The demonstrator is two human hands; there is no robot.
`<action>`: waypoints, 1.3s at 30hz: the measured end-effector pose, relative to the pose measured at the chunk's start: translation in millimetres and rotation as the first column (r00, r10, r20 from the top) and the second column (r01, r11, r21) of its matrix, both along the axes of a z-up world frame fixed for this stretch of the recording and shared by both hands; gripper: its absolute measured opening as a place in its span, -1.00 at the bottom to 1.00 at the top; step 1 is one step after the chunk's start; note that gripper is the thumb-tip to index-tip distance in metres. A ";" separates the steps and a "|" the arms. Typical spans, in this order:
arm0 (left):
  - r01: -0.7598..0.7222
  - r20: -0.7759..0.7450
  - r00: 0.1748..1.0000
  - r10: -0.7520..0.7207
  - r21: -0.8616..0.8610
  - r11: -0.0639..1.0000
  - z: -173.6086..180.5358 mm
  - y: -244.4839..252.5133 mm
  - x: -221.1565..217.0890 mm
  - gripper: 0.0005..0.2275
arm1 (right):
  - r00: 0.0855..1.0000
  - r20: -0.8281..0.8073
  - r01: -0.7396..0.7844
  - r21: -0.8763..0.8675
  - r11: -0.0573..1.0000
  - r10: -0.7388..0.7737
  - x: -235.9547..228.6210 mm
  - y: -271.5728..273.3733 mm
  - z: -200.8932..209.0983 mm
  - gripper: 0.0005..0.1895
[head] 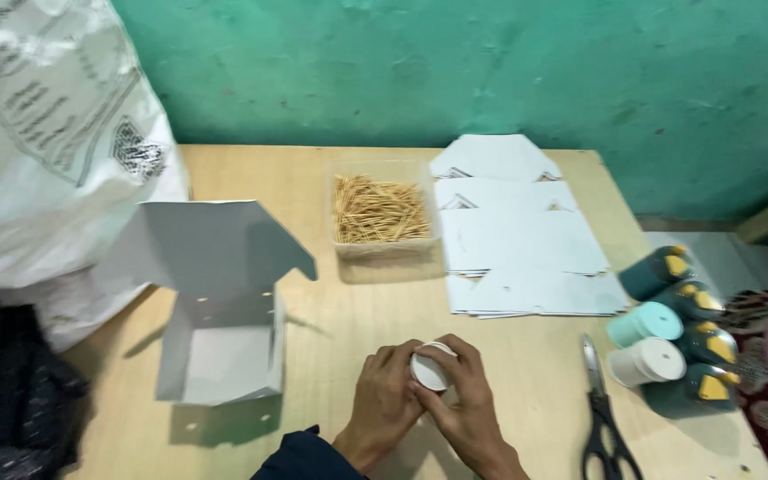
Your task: The person folds a flat cardboard piece into a small box and then transfers wooden sticks from a plastic container into a small white cup. The box remains open on the table while the sticks are sorted into the cup.
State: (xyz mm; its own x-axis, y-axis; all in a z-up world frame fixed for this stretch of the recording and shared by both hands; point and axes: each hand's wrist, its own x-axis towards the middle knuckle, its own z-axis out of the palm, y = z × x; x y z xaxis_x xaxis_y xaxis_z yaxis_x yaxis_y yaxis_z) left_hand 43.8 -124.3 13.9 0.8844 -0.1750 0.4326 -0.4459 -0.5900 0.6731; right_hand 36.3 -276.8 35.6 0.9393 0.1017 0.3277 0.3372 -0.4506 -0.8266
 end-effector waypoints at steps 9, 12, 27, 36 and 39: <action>-0.050 -0.214 0.977 0.016 -0.158 0.986 -24.5 60.2 -13.6 -0.40 | 0.982 -0.115 -0.149 0.012 0.989 0.149 1.9 52.0 4.3 -0.47; -0.005 -0.207 0.978 -0.033 -0.181 0.983 -25.8 62.2 -6.2 -0.38 | 0.981 -0.063 -0.183 0.040 0.982 0.186 7.1 52.0 14.0 -0.46; 0.100 -0.195 0.969 -0.152 -0.253 0.962 -0.7 74.4 49.9 -0.40 | 0.941 -0.337 0.178 0.481 0.859 -0.006 52.3 37.0 13.1 -0.44; -0.033 -0.195 0.981 0.004 -0.147 0.989 -19.6 72.3 67.1 -0.36 | 0.970 -0.234 0.090 0.068 0.994 -0.072 93.3 44.7 3.1 -0.44; -0.041 -0.210 0.978 0.012 -0.133 0.990 -18.1 71.4 64.7 -0.36 | 0.965 -0.244 0.106 0.014 0.994 -0.099 90.4 40.8 -12.7 -0.46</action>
